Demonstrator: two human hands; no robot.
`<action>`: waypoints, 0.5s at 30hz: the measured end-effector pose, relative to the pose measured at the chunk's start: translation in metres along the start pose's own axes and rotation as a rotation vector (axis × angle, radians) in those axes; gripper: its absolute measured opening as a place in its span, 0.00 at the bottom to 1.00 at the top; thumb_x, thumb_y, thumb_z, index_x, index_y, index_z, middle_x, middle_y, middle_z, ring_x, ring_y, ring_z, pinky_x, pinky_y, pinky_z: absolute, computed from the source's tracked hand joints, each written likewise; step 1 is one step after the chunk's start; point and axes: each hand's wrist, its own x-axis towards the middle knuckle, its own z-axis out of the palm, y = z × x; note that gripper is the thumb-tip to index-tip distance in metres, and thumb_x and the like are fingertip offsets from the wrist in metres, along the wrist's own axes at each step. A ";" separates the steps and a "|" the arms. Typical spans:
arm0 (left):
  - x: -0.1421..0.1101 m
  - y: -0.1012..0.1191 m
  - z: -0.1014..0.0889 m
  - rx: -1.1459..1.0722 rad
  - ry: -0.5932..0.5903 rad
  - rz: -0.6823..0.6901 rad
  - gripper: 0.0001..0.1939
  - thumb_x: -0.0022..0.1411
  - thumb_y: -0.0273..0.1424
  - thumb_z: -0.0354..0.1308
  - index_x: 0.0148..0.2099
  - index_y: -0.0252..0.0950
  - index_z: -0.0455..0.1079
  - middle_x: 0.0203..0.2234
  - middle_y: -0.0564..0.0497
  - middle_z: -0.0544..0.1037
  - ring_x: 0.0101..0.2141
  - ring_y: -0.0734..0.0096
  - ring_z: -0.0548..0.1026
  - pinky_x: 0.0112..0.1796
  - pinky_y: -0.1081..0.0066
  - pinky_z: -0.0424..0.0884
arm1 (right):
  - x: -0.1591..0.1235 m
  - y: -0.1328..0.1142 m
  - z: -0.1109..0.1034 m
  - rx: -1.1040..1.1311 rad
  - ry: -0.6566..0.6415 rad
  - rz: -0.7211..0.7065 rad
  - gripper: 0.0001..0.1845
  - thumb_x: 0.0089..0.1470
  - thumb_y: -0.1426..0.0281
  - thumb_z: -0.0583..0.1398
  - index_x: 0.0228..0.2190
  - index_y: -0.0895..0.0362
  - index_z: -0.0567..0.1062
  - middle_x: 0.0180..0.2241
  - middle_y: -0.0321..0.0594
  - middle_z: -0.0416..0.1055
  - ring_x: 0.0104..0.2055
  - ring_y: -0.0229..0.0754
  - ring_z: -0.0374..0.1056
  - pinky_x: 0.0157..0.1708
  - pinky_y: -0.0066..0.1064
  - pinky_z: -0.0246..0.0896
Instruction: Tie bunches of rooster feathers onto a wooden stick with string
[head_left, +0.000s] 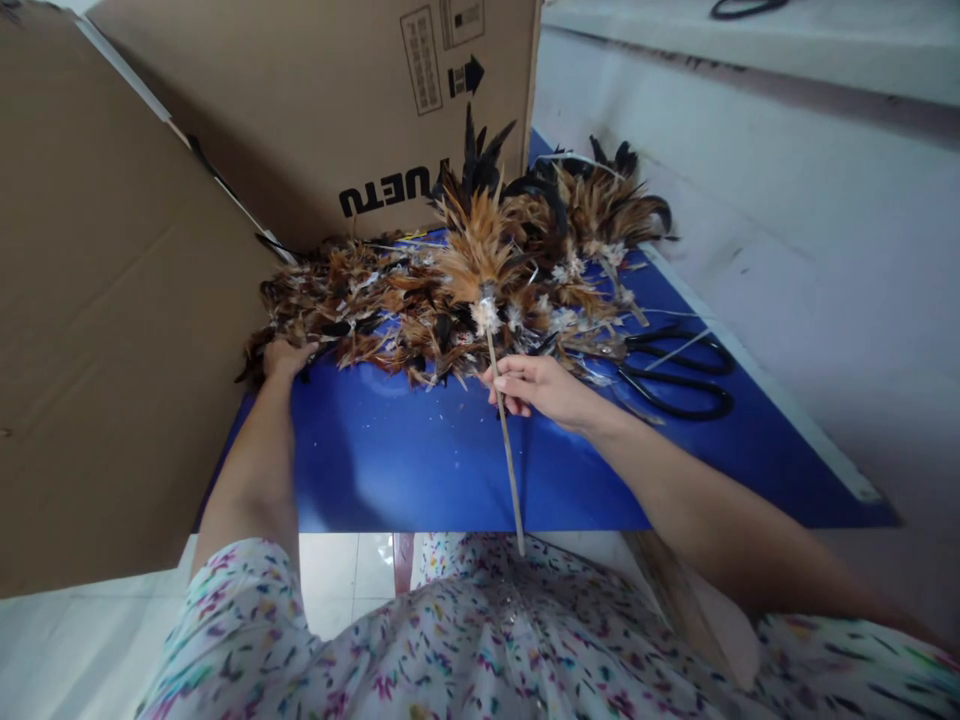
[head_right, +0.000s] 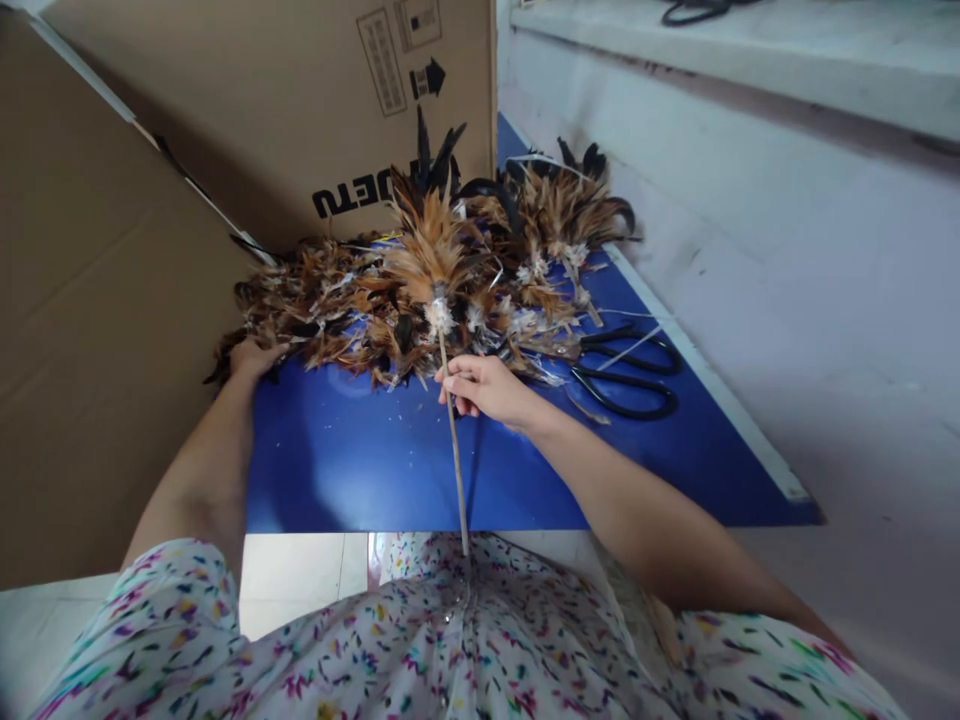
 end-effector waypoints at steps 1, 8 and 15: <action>-0.001 0.004 0.003 0.050 -0.016 -0.030 0.14 0.47 0.34 0.67 0.23 0.35 0.65 0.25 0.41 0.75 0.39 0.51 0.75 0.43 0.55 0.68 | 0.000 0.000 0.000 -0.007 0.000 0.000 0.09 0.53 0.69 0.58 0.35 0.61 0.72 0.28 0.40 0.74 0.20 0.30 0.63 0.17 0.23 0.55; -0.027 0.027 0.010 -0.102 -0.055 -0.024 0.09 0.47 0.31 0.62 0.32 0.32 0.73 0.25 0.48 0.76 0.31 0.62 0.75 0.34 0.68 0.69 | -0.002 -0.001 0.001 -0.017 -0.005 -0.003 0.09 0.54 0.71 0.57 0.36 0.62 0.72 0.28 0.40 0.74 0.20 0.30 0.63 0.17 0.22 0.55; -0.068 0.046 0.003 -0.704 -0.302 -0.139 0.10 0.48 0.32 0.63 0.27 0.34 0.64 0.15 0.56 0.68 0.16 0.78 0.65 0.19 0.78 0.61 | -0.002 -0.003 0.004 0.005 -0.004 0.001 0.06 0.54 0.75 0.56 0.35 0.62 0.72 0.27 0.39 0.74 0.19 0.28 0.63 0.16 0.21 0.54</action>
